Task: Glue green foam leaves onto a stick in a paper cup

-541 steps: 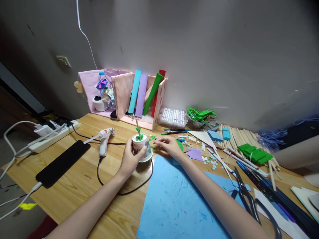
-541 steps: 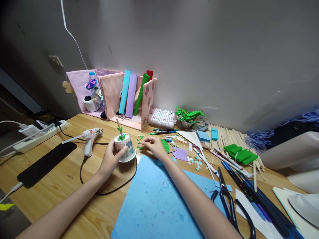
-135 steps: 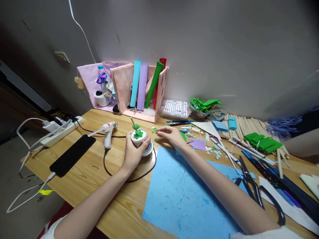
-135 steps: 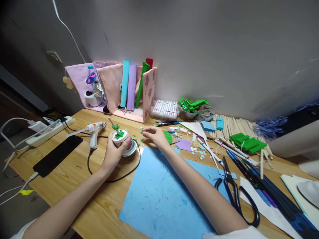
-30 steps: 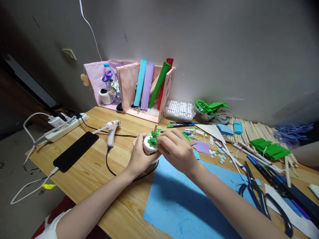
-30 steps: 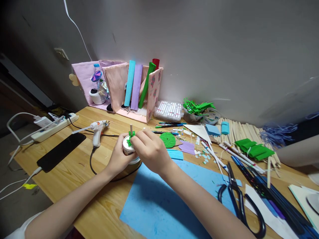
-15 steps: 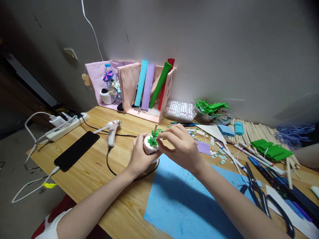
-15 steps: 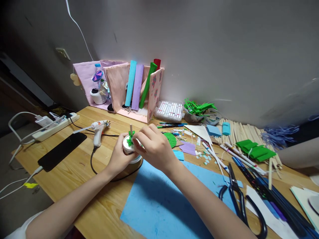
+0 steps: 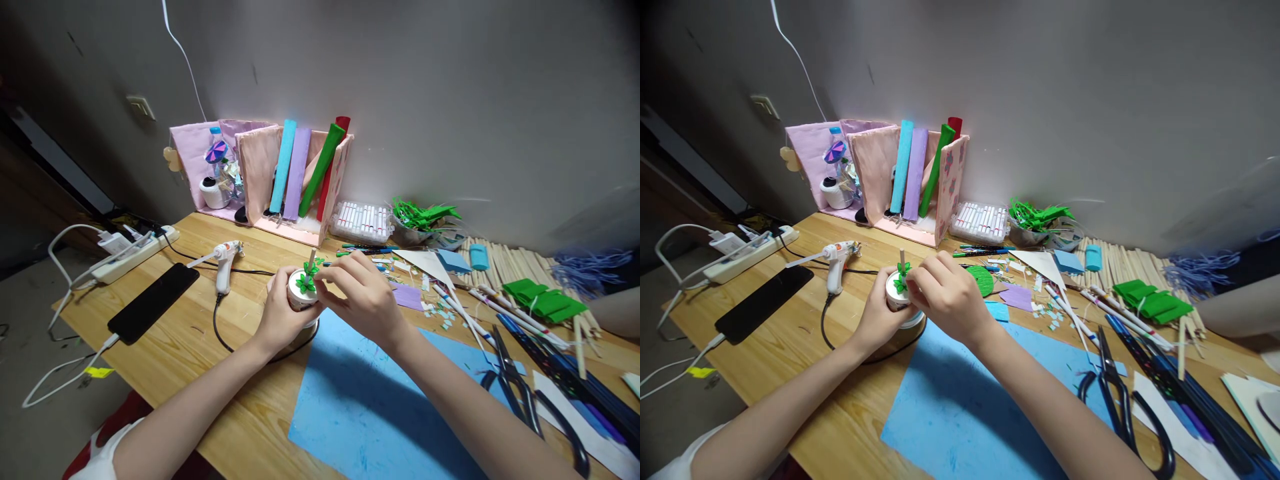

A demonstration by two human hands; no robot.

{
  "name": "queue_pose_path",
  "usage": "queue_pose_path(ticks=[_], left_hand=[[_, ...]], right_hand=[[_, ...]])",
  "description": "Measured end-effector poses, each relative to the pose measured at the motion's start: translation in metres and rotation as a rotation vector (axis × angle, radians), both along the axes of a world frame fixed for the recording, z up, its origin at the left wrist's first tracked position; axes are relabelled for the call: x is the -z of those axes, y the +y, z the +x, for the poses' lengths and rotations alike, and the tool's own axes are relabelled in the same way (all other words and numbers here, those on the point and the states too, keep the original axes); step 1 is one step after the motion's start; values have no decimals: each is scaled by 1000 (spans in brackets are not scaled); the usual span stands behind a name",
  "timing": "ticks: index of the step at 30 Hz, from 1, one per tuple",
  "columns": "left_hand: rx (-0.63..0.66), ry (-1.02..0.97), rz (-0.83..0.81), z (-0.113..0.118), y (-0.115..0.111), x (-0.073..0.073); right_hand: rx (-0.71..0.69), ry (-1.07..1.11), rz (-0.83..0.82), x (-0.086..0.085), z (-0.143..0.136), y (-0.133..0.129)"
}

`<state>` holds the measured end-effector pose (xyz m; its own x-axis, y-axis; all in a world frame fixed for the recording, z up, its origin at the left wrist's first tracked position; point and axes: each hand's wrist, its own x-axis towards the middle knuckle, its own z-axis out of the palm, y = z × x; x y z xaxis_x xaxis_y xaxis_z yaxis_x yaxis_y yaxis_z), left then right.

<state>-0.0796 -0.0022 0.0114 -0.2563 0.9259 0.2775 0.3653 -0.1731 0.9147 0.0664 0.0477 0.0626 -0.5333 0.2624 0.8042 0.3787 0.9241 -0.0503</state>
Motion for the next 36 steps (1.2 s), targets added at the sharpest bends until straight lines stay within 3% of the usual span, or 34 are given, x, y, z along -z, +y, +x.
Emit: queue_pose_path(ticks=[36], left_hand=[[-11, 78, -11, 0, -2, 5]], right_hand=[[69, -32, 169, 4, -2, -2]])
